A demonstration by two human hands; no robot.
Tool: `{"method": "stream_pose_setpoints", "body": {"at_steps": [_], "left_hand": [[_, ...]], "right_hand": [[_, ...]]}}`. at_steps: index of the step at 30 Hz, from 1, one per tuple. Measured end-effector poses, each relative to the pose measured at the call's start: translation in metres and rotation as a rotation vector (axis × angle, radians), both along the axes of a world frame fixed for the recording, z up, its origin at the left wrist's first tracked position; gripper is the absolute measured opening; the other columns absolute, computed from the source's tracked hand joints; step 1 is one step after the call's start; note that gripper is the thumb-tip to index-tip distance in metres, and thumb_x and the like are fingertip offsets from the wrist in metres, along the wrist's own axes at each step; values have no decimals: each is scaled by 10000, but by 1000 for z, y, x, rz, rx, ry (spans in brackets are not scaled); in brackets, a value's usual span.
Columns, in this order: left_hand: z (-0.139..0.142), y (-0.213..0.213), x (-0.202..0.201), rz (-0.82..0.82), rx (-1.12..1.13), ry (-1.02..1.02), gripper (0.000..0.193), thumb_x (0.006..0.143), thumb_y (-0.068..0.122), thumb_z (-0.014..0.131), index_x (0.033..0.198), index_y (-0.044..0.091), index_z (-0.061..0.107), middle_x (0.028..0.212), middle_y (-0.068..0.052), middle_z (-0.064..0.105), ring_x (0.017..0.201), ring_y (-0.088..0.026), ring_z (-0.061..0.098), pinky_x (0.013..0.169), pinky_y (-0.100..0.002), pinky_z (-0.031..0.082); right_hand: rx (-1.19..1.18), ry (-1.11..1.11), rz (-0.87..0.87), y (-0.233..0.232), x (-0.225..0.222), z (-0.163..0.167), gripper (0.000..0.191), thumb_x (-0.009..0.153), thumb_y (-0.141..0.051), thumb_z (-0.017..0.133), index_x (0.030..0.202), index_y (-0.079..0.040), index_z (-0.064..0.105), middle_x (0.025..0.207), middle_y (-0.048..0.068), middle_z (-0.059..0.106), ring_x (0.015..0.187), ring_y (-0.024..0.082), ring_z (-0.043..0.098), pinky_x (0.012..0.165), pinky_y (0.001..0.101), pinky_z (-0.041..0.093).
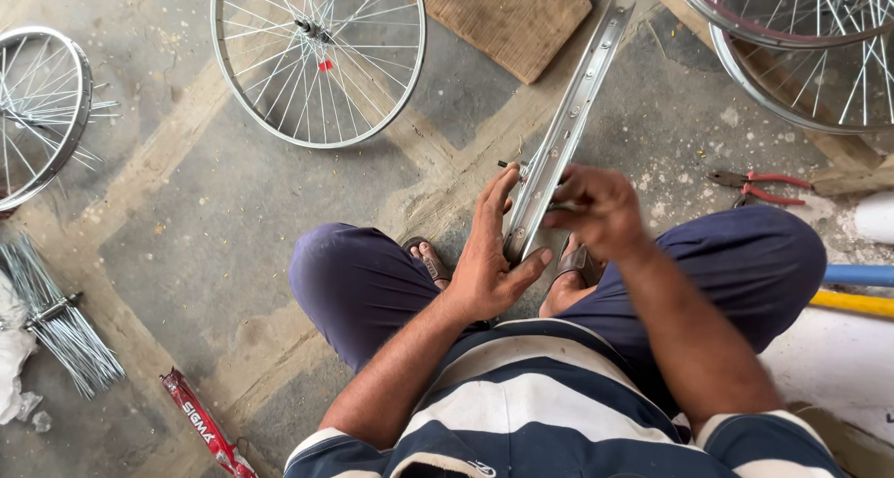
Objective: The person sits on the floor and uses a spoke wrench to tighten the nipples on a bicycle rim held between their legs. They rotate the rim and continue tightening the nipples along its length.
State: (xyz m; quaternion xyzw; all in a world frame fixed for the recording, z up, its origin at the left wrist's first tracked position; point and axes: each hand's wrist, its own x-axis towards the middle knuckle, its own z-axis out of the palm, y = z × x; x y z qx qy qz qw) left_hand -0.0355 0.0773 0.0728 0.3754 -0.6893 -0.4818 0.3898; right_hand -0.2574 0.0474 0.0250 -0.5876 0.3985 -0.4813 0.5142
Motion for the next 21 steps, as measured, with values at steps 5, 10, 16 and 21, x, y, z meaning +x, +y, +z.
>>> {"method": "stream_pose_setpoints", "body": {"at_steps": [5,10,16,21], "left_hand": [[9,-2,-8,25,-25,-15,998,915,278,794,1640,47,148,1661,-257,246,1572,-400,309,1271,-528,346],[21,-9,-18,40,-78,-178,784,910,247,790,1555,25,404,1440,-235,569,1366,-381,573,1146,-483,479],[19,-80,-29,-125,2,-385,760,835,184,768,1515,95,441,1079,-191,697,989,-337,711,855,-461,573],[17,-146,-33,-5,-207,-619,507,989,221,676,1483,200,566,1426,-75,665,1316,-306,621,1117,-469,477]], "right_hand": [[-354,80,-157,17,16,-1,235,911,-8,775,1071,-35,606,1300,170,675,1099,189,722,895,292,608],[-272,-58,-289,7,-12,6,210,941,-43,788,1052,-27,610,1304,180,688,1124,200,709,974,330,614],[-429,-144,-606,18,-68,21,241,1046,-33,782,1122,-49,554,1337,200,652,1136,185,691,997,312,599],[-616,-35,-854,46,-119,44,252,1032,-62,763,1116,-40,527,1352,201,623,1088,194,685,969,309,603]]}}
